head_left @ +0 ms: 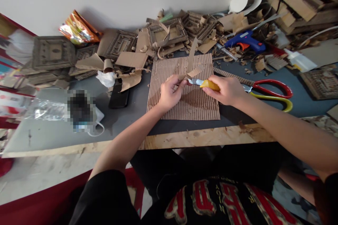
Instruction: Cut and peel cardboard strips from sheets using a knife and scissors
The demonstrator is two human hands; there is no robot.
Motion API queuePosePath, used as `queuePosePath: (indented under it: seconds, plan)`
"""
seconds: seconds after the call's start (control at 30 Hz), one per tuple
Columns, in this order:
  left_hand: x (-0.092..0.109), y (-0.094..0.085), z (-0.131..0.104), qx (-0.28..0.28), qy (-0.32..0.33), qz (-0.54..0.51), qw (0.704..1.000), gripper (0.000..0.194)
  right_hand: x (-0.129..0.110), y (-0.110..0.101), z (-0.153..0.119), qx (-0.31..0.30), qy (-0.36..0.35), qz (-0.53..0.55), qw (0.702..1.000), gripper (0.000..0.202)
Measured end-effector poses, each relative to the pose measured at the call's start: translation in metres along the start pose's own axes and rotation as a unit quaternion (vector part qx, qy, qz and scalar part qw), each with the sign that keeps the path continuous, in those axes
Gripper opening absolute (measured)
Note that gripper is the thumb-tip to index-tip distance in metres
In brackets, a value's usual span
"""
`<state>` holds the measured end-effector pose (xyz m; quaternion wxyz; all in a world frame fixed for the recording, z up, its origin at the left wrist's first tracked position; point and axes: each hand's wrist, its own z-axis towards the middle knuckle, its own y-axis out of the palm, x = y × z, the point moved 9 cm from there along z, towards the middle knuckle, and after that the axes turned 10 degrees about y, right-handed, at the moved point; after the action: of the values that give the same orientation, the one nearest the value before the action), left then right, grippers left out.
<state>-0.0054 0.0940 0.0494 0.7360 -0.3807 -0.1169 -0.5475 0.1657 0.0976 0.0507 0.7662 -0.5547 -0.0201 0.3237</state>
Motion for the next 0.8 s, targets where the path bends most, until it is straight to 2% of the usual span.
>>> queuePosePath:
  seconds: [0.4,0.53,0.67,0.73,0.8]
  plan:
    - [0.006,0.002,0.0,-0.014,0.021,0.031,0.999,0.026,-0.003,0.002,-0.001,-0.001,0.007,0.021,1.0,0.048]
    - [0.015,0.002,0.0,-0.017,0.028,0.029,0.999,0.025,0.011,-0.011,0.001,0.055,0.092,0.037,0.994,0.047]
    - [0.021,-0.001,0.0,-0.006,0.043,0.063,0.997,0.023,0.032,-0.02,0.003,0.104,0.17,-0.01,0.98,0.041]
    - [0.023,-0.003,-0.002,0.004,0.048,0.098,0.994,0.022,0.032,-0.02,0.004,0.105,0.162,-0.031,0.981,0.038]
    - [0.024,-0.002,-0.004,0.007,0.06,0.143,0.988,0.02,0.022,-0.022,0.005,0.113,0.125,-0.037,0.985,0.038]
